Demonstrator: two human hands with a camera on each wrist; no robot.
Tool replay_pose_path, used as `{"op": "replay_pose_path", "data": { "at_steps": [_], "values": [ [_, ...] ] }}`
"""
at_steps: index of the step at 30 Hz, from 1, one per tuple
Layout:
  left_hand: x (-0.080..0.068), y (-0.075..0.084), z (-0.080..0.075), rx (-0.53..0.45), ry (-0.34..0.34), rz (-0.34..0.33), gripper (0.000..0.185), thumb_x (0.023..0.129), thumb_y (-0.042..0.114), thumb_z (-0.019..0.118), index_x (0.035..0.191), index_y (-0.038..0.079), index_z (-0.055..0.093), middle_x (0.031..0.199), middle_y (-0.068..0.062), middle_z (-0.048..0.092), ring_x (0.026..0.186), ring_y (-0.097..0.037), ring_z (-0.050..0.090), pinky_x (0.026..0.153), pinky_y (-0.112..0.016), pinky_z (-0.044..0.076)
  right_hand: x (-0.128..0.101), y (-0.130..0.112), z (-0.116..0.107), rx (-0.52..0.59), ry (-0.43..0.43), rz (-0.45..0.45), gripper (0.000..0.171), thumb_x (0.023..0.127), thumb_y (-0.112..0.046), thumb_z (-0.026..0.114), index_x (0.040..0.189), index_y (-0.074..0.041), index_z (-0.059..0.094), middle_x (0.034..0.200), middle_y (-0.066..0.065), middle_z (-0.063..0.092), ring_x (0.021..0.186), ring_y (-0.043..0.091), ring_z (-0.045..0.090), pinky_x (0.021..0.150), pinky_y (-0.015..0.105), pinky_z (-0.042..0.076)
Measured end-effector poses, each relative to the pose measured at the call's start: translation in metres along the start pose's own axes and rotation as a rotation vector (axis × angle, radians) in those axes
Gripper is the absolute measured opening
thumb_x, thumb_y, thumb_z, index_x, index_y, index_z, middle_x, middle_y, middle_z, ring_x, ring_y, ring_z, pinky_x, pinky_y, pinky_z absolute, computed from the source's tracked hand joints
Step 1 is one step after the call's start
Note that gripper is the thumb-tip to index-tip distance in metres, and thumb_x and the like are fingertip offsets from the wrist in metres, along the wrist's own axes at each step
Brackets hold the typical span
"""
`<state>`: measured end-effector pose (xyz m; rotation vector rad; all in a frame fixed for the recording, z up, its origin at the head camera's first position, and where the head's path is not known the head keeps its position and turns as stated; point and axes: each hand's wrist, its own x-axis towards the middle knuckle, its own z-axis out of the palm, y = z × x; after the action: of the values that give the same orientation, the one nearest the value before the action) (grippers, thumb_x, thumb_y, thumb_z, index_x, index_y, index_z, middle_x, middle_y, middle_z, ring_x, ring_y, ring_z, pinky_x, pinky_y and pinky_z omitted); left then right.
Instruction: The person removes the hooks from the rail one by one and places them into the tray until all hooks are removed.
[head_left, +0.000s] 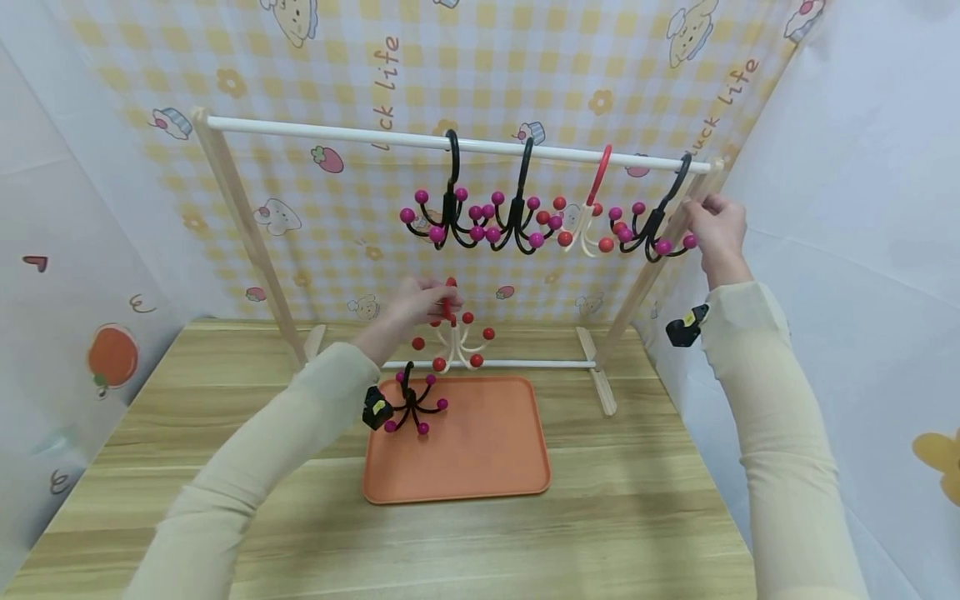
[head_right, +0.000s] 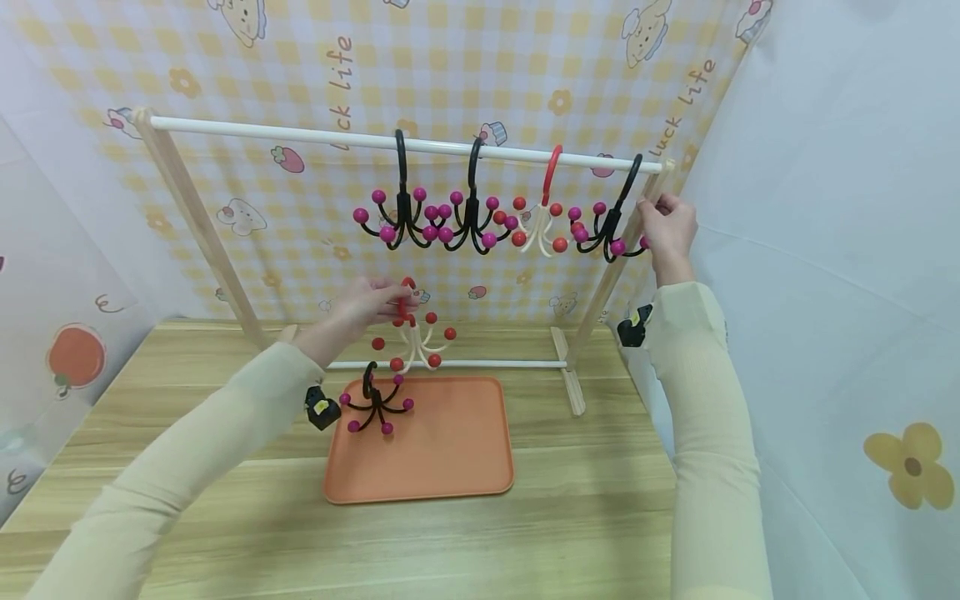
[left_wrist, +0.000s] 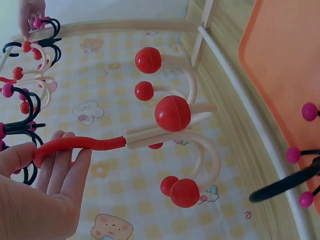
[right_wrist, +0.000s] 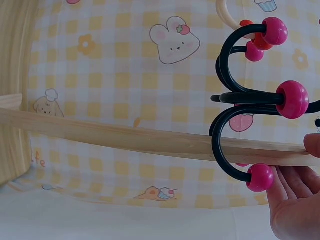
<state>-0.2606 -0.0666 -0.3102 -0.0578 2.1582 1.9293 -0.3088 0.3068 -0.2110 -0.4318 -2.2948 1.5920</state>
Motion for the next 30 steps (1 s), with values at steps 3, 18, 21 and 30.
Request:
{"op": "replay_pose_path", "data": {
  "at_steps": [3, 18, 21, 30],
  "values": [
    [0.0, -0.005, 0.005, -0.005, -0.019, -0.007, 0.025, 0.09, 0.014, 0.052, 0.104, -0.006, 0.058, 0.1, -0.016, 0.062, 0.095, -0.029, 0.057, 0.082, -0.034, 0.046, 0.0, 0.0, 0.0, 0.002, 0.0, -0.002, 0.05, 0.089, -0.036, 0.049, 0.134, -0.014, 0.04, 0.136, 0.005, 0.037, 0.119, 0.021, 0.037, 0.097, 0.034, 0.031],
    [0.001, -0.036, 0.03, -0.093, -0.079, -0.052, 0.021, 0.087, 0.008, 0.055, 0.1, -0.008, 0.058, 0.102, -0.022, 0.06, 0.091, -0.029, 0.059, 0.079, -0.034, 0.047, 0.001, 0.0, 0.001, -0.016, 0.01, -0.005, 0.047, 0.09, -0.032, 0.048, 0.131, -0.011, 0.043, 0.135, 0.007, 0.037, 0.117, 0.021, 0.039, 0.096, 0.035, 0.032],
    [0.0, -0.041, 0.033, -0.082, -0.079, -0.047, 0.02, 0.087, 0.008, 0.055, 0.099, -0.008, 0.059, 0.1, -0.021, 0.06, 0.083, -0.024, 0.061, 0.078, -0.034, 0.048, 0.0, 0.0, 0.001, -0.013, 0.01, -0.006, 0.046, 0.09, -0.031, 0.048, 0.131, -0.011, 0.043, 0.135, 0.007, 0.037, 0.117, 0.021, 0.039, 0.096, 0.035, 0.033],
    [-0.006, -0.057, 0.044, -0.061, -0.068, -0.055, 0.014, 0.086, 0.007, 0.058, 0.092, -0.005, 0.058, 0.095, -0.02, 0.062, 0.073, -0.018, 0.061, 0.078, -0.037, 0.048, 0.0, -0.001, 0.0, -0.003, 0.007, 0.005, 0.048, 0.09, -0.032, 0.048, 0.133, -0.012, 0.041, 0.136, 0.006, 0.037, 0.118, 0.021, 0.039, 0.096, 0.034, 0.032]
  ]
}}
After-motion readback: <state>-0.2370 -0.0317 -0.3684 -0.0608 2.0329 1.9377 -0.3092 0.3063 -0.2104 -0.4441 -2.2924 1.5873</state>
